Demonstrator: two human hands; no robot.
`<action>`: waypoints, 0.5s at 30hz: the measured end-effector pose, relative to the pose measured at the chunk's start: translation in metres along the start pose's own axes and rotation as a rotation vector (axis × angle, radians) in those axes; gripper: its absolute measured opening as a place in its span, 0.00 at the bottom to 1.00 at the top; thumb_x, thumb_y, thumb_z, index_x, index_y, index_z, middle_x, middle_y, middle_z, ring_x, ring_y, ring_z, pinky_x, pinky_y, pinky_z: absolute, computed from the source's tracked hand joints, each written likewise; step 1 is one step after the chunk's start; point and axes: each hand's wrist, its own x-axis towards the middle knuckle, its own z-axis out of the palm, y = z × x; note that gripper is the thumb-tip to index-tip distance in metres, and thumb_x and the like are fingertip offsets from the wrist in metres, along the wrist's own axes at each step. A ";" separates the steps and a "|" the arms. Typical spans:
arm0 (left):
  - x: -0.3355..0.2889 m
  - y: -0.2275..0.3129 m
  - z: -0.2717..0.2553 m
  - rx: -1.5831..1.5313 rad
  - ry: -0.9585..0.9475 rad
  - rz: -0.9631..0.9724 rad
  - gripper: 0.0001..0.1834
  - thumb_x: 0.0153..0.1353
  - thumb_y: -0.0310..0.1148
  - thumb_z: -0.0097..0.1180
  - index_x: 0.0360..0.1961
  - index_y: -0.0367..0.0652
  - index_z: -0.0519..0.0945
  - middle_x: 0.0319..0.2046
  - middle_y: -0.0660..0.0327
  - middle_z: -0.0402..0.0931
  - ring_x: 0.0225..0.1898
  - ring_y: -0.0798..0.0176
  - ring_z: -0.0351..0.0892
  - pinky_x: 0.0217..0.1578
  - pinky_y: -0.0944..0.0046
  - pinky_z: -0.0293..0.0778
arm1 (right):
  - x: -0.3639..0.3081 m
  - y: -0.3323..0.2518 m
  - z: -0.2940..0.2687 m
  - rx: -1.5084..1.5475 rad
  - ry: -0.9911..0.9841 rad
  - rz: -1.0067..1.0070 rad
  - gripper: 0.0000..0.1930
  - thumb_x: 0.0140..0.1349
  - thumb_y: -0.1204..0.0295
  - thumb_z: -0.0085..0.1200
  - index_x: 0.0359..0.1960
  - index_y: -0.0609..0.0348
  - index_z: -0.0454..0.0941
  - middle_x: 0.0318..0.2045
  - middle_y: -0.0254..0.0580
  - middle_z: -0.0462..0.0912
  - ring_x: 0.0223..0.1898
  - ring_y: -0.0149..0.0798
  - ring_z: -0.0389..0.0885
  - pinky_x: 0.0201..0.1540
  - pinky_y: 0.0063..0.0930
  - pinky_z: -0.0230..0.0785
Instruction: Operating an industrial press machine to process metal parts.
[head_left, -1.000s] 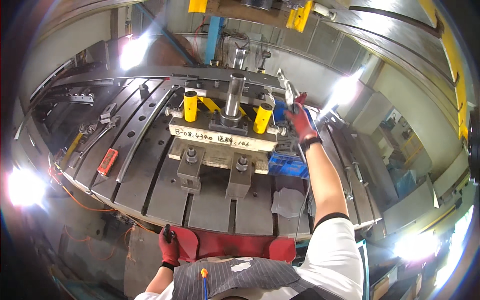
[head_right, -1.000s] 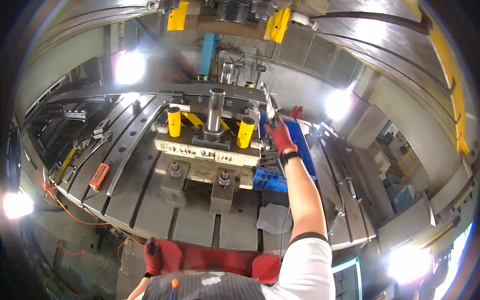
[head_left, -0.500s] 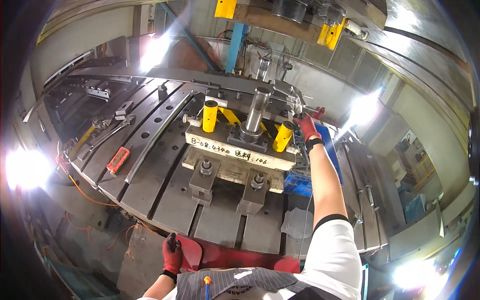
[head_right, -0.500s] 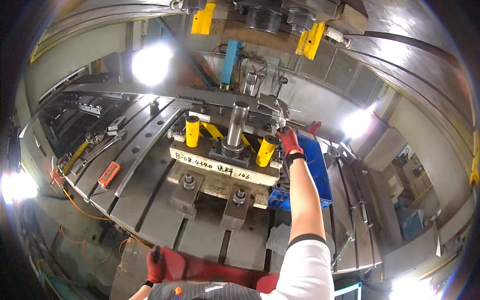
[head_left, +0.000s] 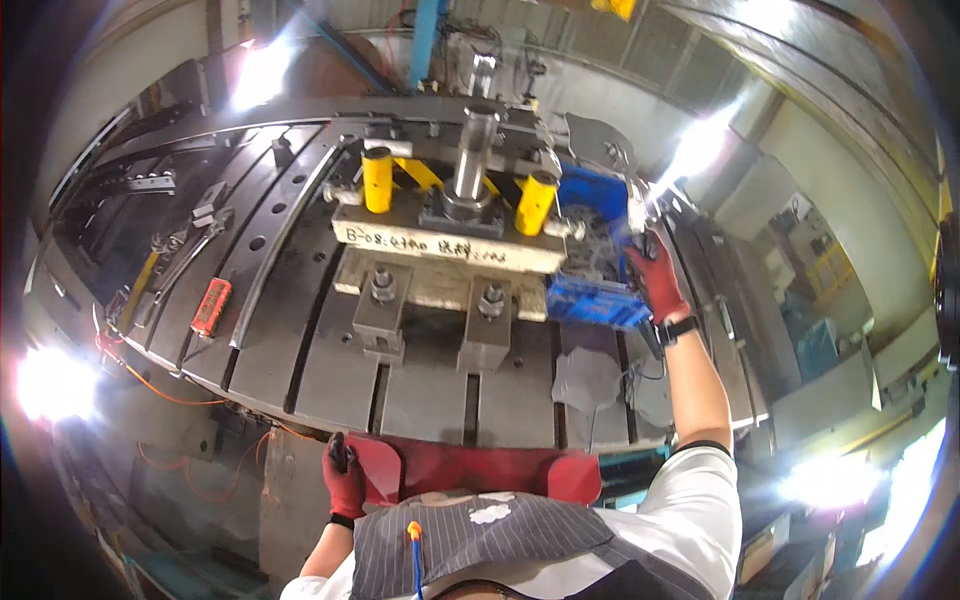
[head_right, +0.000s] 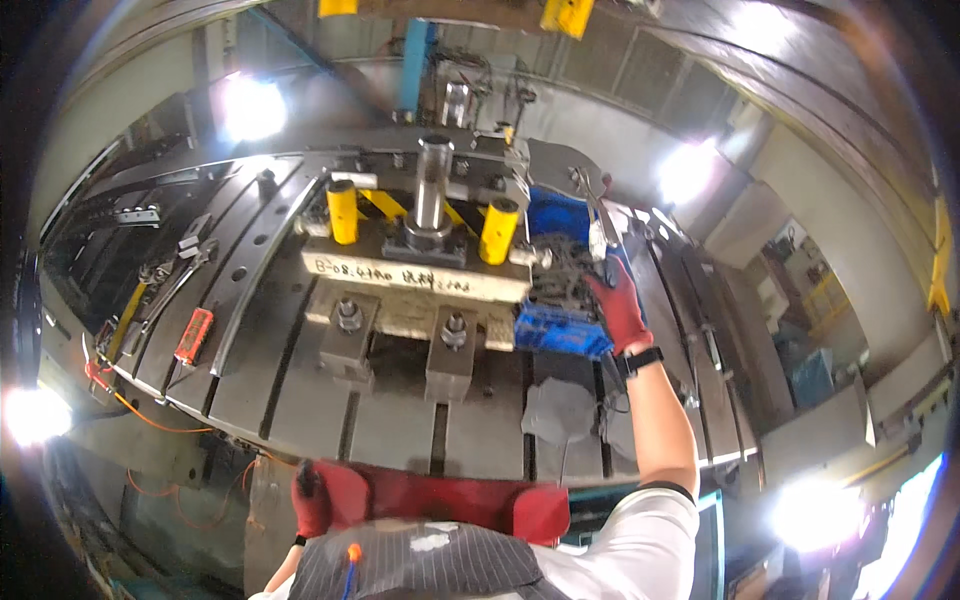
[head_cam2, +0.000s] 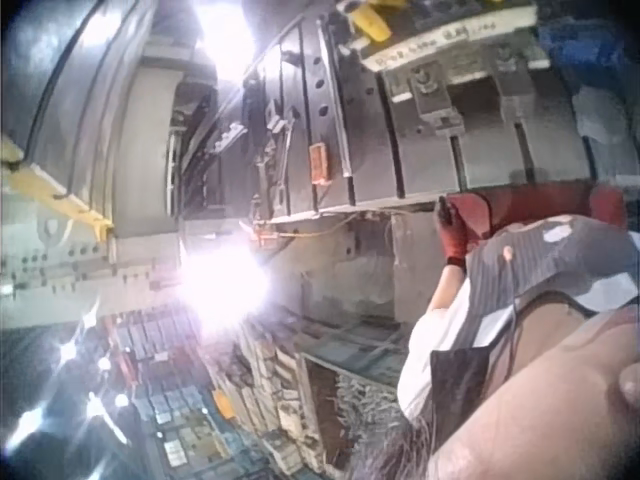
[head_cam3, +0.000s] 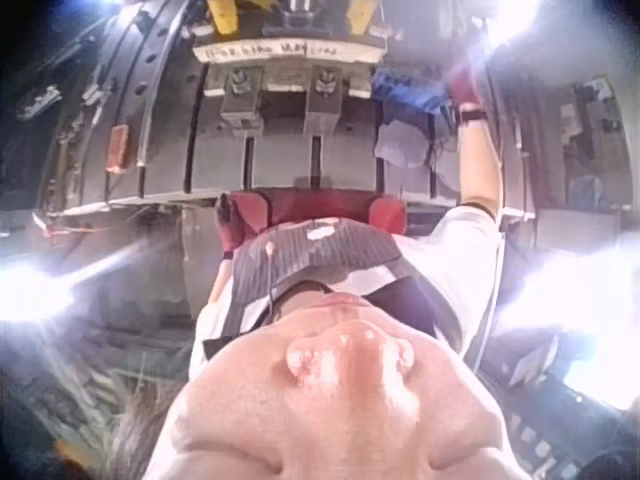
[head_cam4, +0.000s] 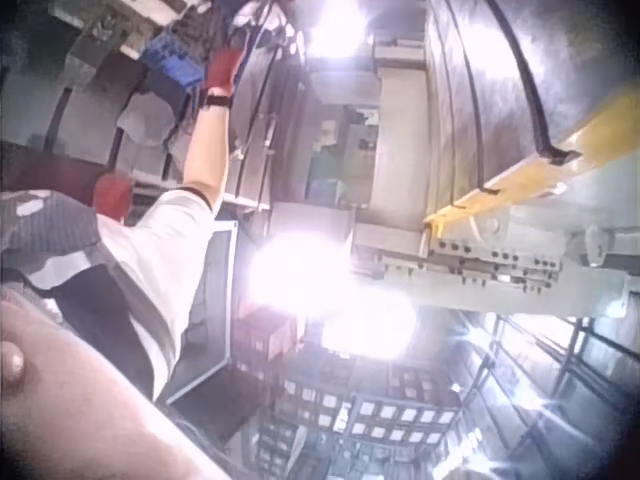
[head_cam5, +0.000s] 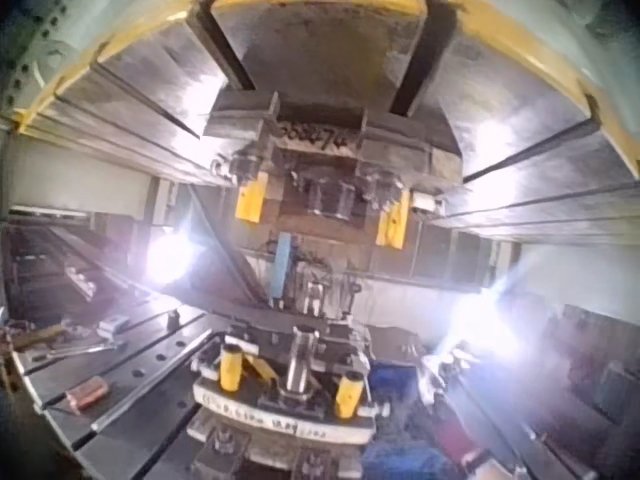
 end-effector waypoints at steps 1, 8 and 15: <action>0.002 0.003 0.002 0.012 -0.030 -0.014 0.20 0.56 0.21 0.44 0.52 0.32 0.61 0.51 0.53 0.65 0.54 0.60 0.64 0.55 0.65 0.58 | -0.025 0.010 -0.014 -0.051 -0.032 0.028 0.19 0.52 0.76 0.55 0.46 0.64 0.68 0.39 0.40 0.76 0.40 0.30 0.71 0.46 0.23 0.62; 0.002 0.000 0.005 -0.083 -0.009 0.040 0.23 0.55 0.16 0.40 0.54 0.33 0.59 0.54 0.54 0.63 0.56 0.62 0.61 0.56 0.66 0.56 | -0.230 -0.004 -0.045 -0.144 0.026 0.271 0.19 0.50 0.74 0.57 0.45 0.64 0.68 0.33 0.39 0.77 0.35 0.28 0.71 0.41 0.23 0.64; 0.000 -0.004 0.001 -0.045 -0.035 0.063 0.22 0.55 0.16 0.40 0.54 0.34 0.61 0.53 0.55 0.64 0.54 0.62 0.63 0.56 0.67 0.56 | -0.345 0.088 -0.034 -0.256 -0.073 0.585 0.24 0.48 0.69 0.57 0.47 0.64 0.67 0.33 0.45 0.78 0.36 0.34 0.74 0.41 0.29 0.66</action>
